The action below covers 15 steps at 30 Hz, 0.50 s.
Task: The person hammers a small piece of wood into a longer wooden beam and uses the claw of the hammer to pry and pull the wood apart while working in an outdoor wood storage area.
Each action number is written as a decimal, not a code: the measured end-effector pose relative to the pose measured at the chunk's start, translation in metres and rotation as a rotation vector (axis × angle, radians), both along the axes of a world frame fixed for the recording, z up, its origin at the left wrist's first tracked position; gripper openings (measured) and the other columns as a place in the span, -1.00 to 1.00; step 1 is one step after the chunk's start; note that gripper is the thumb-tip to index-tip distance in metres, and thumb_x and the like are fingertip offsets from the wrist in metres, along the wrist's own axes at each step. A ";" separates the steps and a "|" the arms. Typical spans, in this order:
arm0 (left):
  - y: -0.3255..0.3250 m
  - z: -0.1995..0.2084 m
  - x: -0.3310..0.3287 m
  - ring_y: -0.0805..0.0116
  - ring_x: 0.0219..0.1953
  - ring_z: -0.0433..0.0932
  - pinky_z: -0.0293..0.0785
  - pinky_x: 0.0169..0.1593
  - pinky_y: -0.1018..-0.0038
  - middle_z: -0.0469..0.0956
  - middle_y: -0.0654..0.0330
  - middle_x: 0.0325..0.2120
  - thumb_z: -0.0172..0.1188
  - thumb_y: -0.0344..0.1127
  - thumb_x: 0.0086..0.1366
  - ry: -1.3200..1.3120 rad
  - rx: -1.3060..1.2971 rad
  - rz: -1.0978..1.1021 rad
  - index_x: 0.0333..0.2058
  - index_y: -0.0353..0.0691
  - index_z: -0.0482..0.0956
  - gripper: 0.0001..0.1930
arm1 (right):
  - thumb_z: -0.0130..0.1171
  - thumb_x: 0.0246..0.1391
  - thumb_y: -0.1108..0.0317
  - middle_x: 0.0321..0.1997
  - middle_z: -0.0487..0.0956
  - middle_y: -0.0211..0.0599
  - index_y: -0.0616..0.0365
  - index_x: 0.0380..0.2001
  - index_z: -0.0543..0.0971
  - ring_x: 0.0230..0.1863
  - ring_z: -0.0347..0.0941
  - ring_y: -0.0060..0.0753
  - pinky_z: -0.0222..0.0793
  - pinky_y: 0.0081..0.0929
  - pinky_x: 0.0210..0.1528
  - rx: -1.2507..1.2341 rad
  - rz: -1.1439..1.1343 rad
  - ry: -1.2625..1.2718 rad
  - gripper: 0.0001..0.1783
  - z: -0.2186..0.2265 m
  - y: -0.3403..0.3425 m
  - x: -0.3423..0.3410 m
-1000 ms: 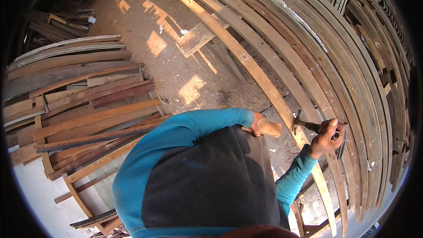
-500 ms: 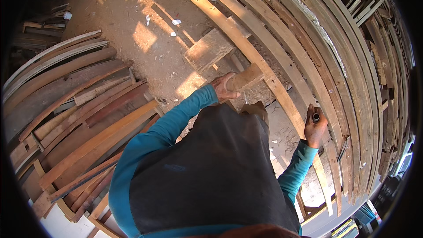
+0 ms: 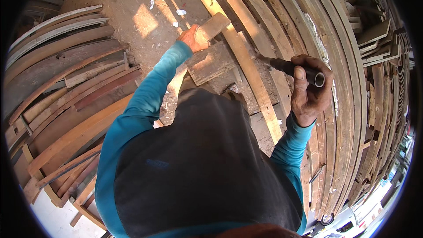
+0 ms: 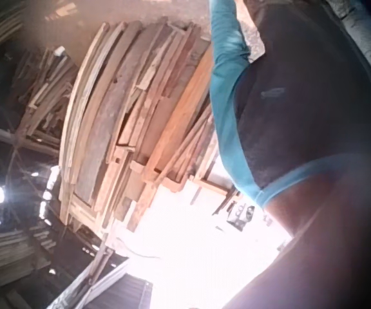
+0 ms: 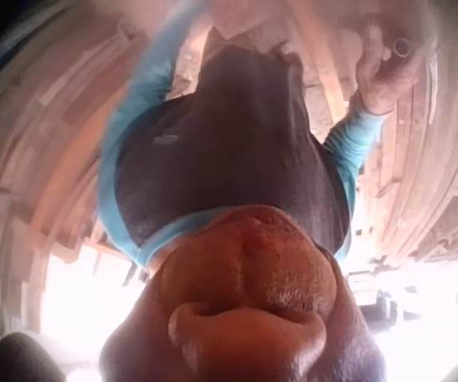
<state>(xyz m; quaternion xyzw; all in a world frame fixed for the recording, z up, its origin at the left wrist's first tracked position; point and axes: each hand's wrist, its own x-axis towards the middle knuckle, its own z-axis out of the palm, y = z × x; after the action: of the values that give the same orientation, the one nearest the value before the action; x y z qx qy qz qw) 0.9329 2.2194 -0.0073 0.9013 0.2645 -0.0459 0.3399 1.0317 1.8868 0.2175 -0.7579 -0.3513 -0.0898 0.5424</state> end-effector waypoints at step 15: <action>0.104 -0.023 0.069 -0.09 0.07 0.53 0.49 0.12 0.14 0.53 -0.09 0.03 0.40 -0.03 -0.02 0.244 -0.135 -0.361 0.28 -0.09 0.23 -0.11 | 0.22 0.28 0.24 -0.65 0.40 -0.43 0.11 -0.53 0.41 -0.69 0.27 -0.58 0.20 -0.51 -0.64 0.387 0.173 0.397 -0.67 -0.031 0.340 0.150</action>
<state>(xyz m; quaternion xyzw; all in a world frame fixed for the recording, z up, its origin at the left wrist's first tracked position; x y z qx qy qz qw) 1.0020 2.3237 -0.0308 0.8970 0.1343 -0.2324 0.3512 1.1821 2.2272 0.1870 -0.6103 -0.2777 0.0415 0.7407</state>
